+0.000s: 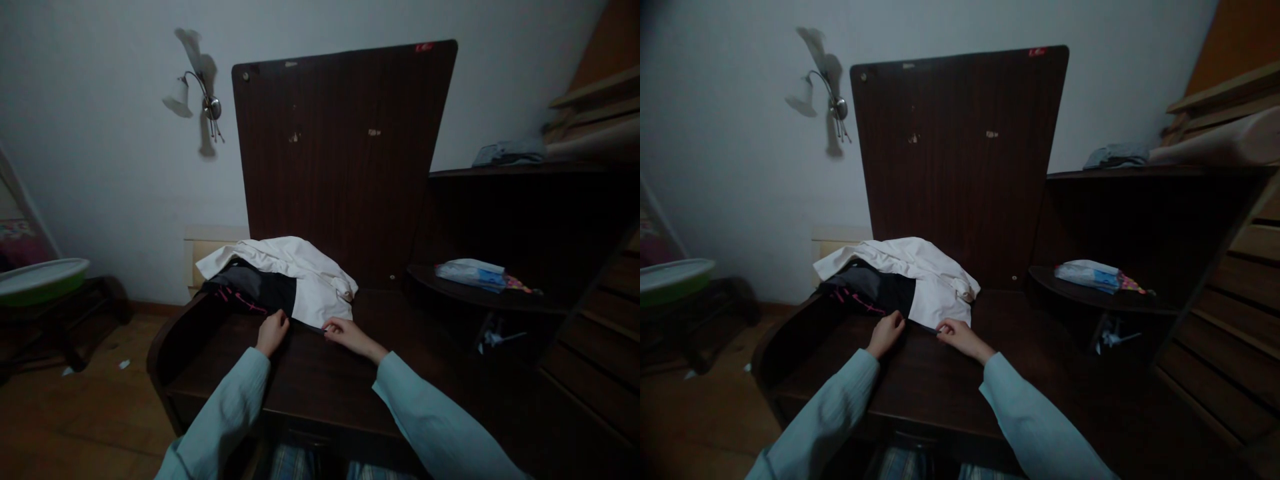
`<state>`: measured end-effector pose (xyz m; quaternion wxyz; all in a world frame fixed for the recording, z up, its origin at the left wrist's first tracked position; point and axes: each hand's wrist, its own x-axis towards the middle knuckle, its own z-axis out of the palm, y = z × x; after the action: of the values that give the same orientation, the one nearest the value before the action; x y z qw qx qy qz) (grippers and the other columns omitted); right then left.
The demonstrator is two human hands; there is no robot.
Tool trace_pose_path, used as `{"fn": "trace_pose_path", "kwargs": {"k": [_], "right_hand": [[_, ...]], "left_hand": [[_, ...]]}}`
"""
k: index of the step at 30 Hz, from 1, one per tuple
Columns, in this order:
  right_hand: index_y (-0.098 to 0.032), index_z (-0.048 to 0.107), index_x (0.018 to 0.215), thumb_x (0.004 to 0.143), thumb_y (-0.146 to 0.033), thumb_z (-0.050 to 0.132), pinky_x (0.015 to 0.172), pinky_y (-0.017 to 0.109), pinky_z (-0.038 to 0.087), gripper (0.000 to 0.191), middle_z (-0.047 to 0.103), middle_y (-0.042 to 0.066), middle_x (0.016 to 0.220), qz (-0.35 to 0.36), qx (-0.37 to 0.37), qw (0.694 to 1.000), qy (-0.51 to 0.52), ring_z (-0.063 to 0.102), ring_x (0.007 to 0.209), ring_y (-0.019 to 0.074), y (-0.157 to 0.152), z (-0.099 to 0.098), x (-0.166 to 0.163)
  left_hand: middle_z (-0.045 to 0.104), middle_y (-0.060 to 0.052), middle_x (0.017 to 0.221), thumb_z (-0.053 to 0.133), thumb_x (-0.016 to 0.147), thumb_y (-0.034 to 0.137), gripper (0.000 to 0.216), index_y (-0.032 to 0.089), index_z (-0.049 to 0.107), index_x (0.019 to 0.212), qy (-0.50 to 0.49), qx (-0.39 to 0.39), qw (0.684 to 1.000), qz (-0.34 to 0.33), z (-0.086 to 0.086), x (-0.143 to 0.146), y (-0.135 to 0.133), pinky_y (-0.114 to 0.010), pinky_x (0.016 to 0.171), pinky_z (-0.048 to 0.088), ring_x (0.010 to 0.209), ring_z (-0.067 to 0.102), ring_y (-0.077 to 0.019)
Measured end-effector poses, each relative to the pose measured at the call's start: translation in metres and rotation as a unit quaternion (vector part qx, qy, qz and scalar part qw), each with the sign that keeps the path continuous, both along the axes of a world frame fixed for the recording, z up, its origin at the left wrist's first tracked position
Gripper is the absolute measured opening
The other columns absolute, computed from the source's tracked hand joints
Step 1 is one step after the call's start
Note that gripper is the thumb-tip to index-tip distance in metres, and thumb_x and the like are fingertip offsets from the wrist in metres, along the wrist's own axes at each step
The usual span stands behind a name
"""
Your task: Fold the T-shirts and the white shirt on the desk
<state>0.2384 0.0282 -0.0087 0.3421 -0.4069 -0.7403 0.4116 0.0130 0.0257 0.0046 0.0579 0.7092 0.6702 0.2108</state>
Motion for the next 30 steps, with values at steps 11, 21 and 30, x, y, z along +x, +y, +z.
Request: {"fn": "trace_pose_path", "kwargs": {"k": [11, 21, 30], "right_hand": [[-0.015, 0.055, 0.101, 0.072, -0.033, 0.060, 0.075, 0.031, 0.049, 0.034, 0.063, 0.009, 0.097, 0.105, -0.252, 0.954, 0.121, 0.062, 0.084, 0.0163, 0.047, 0.000, -0.033], [-0.014, 0.056, 0.089, 0.077, -0.027, 0.053, 0.088, 0.035, 0.042, 0.018, 0.063, 0.006, 0.087, -0.125, -0.129, 0.978, 0.103, 0.056, 0.089, 0.0170, 0.104, 0.002, -0.062], [-0.022, 0.060, 0.098, 0.076, -0.023, 0.046, 0.096, 0.040, 0.036, 0.026, 0.062, 0.004, 0.106, -0.141, 0.117, 0.981, -0.068, 0.053, 0.103, 0.0207, 0.013, -0.028, 0.006]], "left_hand": [[0.064, -0.004, 0.073, 0.024, 0.091, 0.033, 0.035, 0.019, 0.053, 0.077, -0.059, 0.031, 0.998, -0.023, -0.009, 0.011, -0.010, -0.021, 0.056, 0.030, 0.069, 0.059, -0.0141], [0.062, -0.004, 0.077, 0.031, 0.088, 0.029, 0.028, 0.019, 0.052, 0.073, 0.021, 0.040, 0.988, -0.144, -0.019, 0.023, -0.010, -0.023, 0.064, 0.035, 0.074, 0.058, -0.0150], [0.062, -0.003, 0.073, 0.031, 0.087, 0.029, 0.030, 0.019, 0.055, 0.073, -0.070, 0.034, 0.987, -0.140, -0.019, 0.017, -0.007, -0.022, 0.065, 0.036, 0.070, 0.056, -0.0135]]}}
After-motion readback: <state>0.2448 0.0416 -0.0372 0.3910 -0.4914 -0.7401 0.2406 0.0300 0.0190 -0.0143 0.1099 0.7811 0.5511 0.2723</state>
